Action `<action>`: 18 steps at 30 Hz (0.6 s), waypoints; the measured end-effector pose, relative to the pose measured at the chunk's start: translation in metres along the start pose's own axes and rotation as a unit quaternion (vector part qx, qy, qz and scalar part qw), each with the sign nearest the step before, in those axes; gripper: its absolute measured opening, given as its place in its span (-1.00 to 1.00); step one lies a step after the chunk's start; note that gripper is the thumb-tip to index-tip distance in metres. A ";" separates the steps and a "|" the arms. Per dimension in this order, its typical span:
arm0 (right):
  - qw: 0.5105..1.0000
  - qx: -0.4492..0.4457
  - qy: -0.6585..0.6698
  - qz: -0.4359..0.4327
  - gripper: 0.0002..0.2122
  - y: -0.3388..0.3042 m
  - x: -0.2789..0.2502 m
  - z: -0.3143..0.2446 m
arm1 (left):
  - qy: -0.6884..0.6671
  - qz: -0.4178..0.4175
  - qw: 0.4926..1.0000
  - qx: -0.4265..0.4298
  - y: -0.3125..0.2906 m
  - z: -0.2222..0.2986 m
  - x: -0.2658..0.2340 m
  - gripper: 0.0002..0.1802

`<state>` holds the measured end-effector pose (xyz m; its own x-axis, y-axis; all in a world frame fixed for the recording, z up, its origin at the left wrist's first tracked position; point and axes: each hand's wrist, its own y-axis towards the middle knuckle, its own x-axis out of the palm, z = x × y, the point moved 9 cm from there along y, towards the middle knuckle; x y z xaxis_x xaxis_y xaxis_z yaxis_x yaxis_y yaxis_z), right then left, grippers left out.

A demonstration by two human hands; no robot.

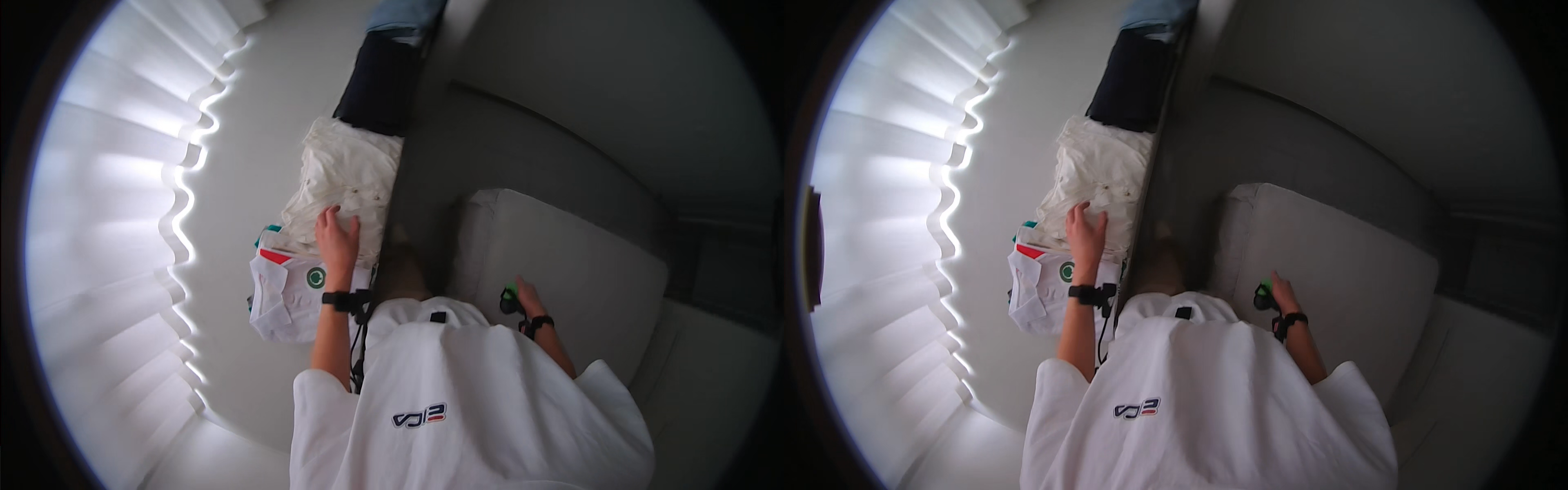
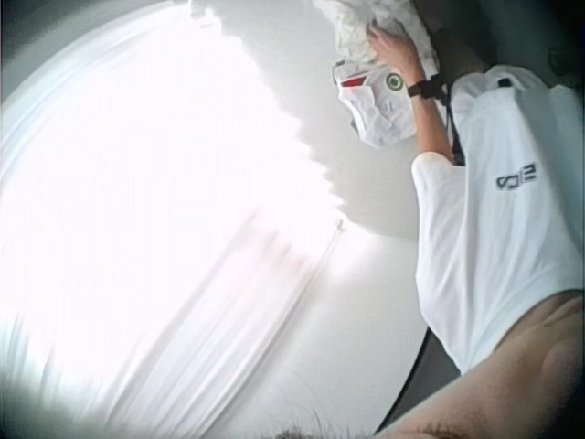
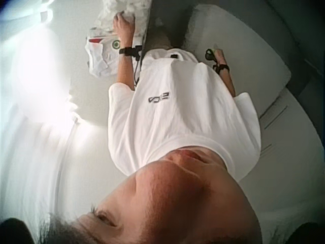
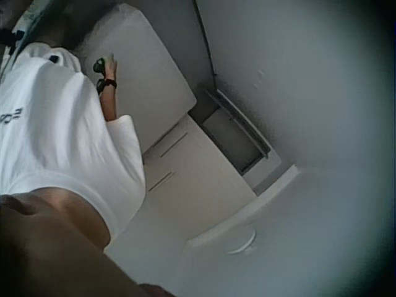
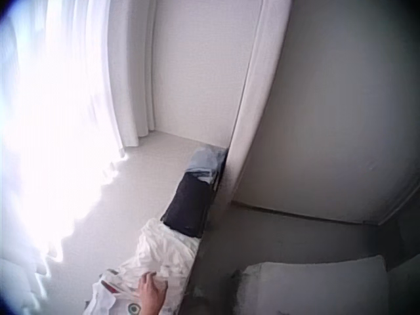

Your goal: The person wipes the surfaces of a closet, a door, a wall, and a headboard with a cloth.

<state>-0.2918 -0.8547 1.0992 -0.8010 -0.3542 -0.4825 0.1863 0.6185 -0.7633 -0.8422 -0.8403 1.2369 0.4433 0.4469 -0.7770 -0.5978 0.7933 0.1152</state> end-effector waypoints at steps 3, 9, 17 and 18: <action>0.997 -0.020 -0.036 -0.072 -0.57 0.004 -0.004 -0.120 | 0.106 -0.012 0.993 -0.048 -0.006 0.006 0.010 -0.15; 0.830 -0.487 -0.231 -0.142 -0.83 -0.015 0.110 -0.372 | 0.093 -0.014 0.987 -0.133 -0.011 0.006 0.014 0.19; 0.710 -0.523 -0.420 -0.212 -0.23 -0.026 0.279 -0.473 | 0.121 -0.033 0.965 -0.232 -0.007 -0.016 0.020 0.34; 0.728 -0.537 -0.384 -0.188 -0.18 -0.006 0.283 -0.477 | 0.121 -0.023 0.959 -0.254 -0.010 -0.021 0.020 0.34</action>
<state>-0.7912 -0.6239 1.1724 -0.0506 -0.6724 -0.7385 -0.8452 0.4227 -0.3270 -0.8411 -0.8476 1.2070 0.3450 0.2585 -0.9023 -0.8573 0.4783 -0.1907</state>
